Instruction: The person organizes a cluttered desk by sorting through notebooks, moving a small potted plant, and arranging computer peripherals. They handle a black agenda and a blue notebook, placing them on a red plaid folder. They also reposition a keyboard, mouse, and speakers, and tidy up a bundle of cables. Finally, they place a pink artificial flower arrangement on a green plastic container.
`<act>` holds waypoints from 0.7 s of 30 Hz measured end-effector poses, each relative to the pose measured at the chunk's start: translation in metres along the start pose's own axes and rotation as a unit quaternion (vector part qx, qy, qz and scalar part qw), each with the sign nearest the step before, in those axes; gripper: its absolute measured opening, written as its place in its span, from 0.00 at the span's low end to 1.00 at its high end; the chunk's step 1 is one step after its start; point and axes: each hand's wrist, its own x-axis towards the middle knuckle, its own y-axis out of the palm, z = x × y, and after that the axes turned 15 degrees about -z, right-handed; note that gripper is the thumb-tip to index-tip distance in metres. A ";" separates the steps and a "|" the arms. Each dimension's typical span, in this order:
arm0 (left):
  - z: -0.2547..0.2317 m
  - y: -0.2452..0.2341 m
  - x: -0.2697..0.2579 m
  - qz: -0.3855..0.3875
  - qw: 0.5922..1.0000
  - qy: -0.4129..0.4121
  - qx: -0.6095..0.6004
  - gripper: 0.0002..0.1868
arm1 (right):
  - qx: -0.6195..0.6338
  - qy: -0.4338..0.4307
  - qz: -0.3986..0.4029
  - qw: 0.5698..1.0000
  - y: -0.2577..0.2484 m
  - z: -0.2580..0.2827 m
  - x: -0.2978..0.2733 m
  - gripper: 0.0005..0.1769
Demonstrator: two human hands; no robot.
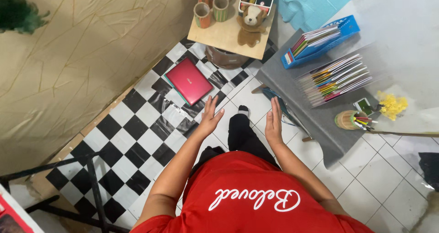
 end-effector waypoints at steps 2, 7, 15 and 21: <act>-0.014 0.016 0.032 0.014 1.000 0.014 0.000 0.39 | -0.015 -0.015 -0.008 1.000 0.003 -0.013 0.029 0.31; -0.047 0.046 0.123 0.018 0.999 0.031 0.041 0.41 | -0.086 -0.120 0.038 0.988 0.020 -0.046 0.133 0.32; -0.085 0.072 0.233 -0.038 0.999 0.017 0.030 0.41 | -0.106 -0.186 0.149 0.965 0.065 -0.052 0.291 0.31; -0.079 0.063 0.283 -0.053 0.998 -0.019 0.040 0.41 | -0.102 -0.183 0.226 0.951 0.115 -0.047 0.352 0.35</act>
